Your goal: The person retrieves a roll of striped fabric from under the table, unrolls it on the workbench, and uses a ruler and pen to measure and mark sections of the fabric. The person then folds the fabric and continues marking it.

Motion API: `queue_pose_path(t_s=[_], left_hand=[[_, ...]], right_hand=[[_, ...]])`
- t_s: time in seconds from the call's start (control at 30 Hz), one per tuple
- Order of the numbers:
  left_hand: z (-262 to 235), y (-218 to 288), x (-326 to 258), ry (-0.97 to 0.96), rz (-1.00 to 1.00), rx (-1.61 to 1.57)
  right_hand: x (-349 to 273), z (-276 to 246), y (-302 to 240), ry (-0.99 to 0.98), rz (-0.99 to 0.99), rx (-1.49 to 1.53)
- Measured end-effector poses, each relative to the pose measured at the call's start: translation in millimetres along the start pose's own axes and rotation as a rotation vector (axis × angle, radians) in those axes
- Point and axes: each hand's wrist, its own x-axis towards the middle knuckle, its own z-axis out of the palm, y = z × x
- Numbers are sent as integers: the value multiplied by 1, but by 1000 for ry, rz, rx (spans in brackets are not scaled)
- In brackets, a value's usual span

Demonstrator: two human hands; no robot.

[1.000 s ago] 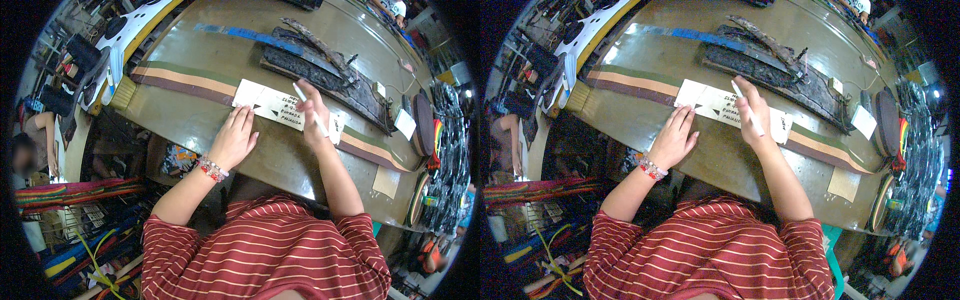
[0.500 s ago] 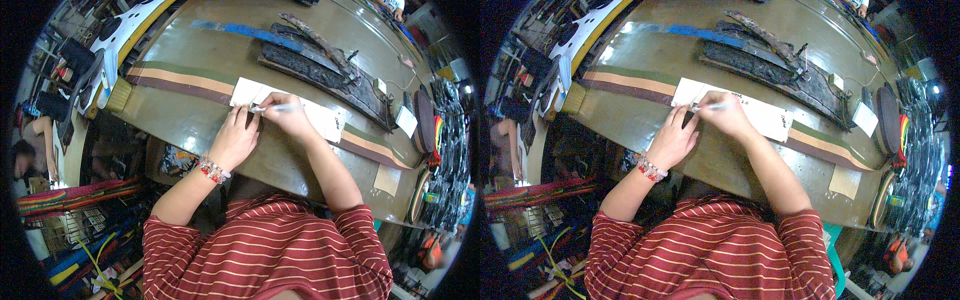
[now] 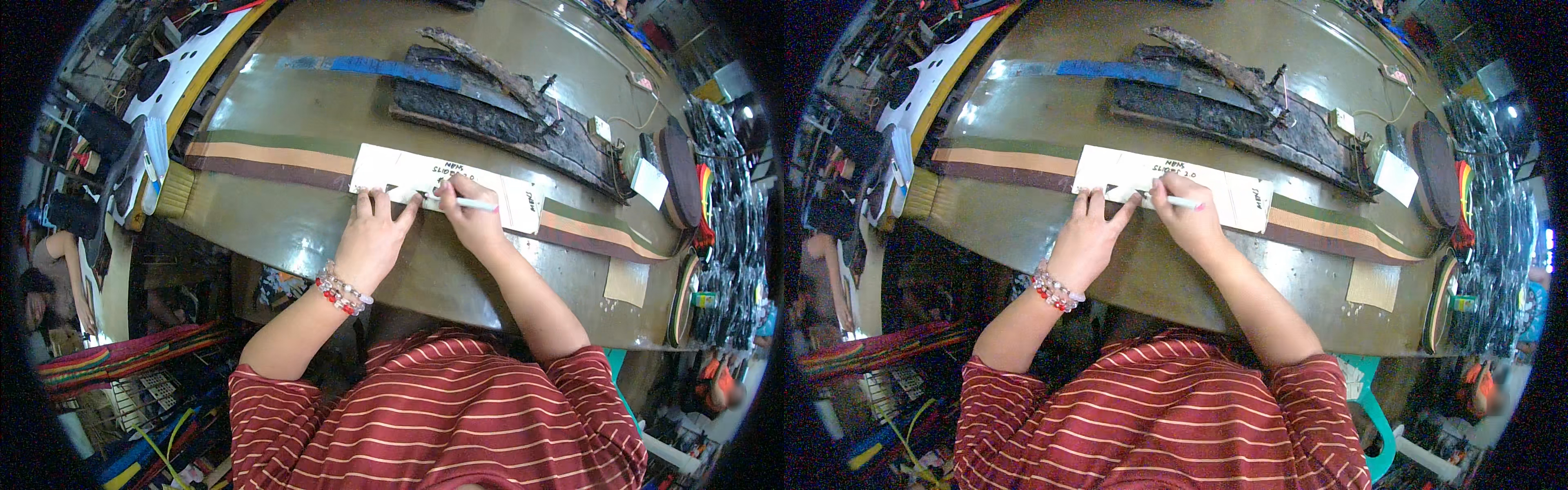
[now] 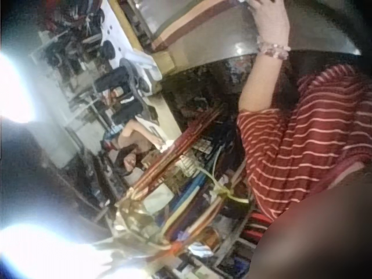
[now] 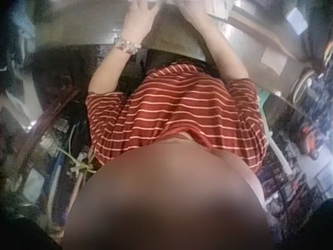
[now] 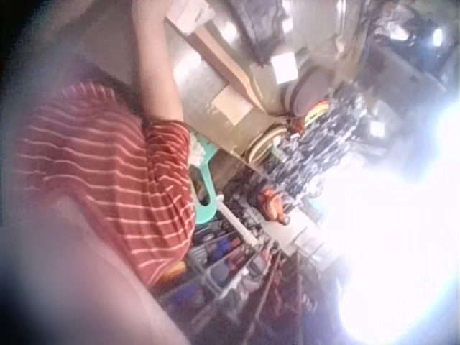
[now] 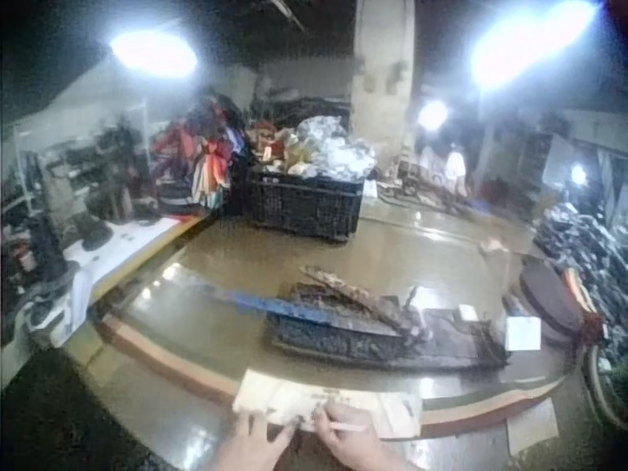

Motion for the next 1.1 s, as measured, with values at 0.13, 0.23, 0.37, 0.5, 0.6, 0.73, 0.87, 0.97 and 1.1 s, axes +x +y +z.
queue_pose_path(t_s=[0.13,0.23,0.37,0.5,0.6,0.73,0.87,0.97,1.1], left_hand=[[0,-1,0,-4,1,9],[0,0,1,-15,-8,4],[-1,3,2,-34,-14,32],[-6,3,2,-36,-14,26],[-10,3,4,-40,-8,33],[-14,4,9,-114,-33,22],[-27,3,15,-190,-31,-17],[-38,4,28,-224,26,17],[-28,35,64,31,195,33]], right_hand=[[7,-30,1,-19,413,631],[-7,-48,11,123,472,402],[-35,-39,23,153,397,180],[-43,-39,31,104,132,-29],[-39,-49,30,164,342,269],[-43,-58,27,167,329,191],[-50,-55,37,100,188,179],[-50,-48,44,185,258,198],[-46,-38,40,317,-121,-141]])
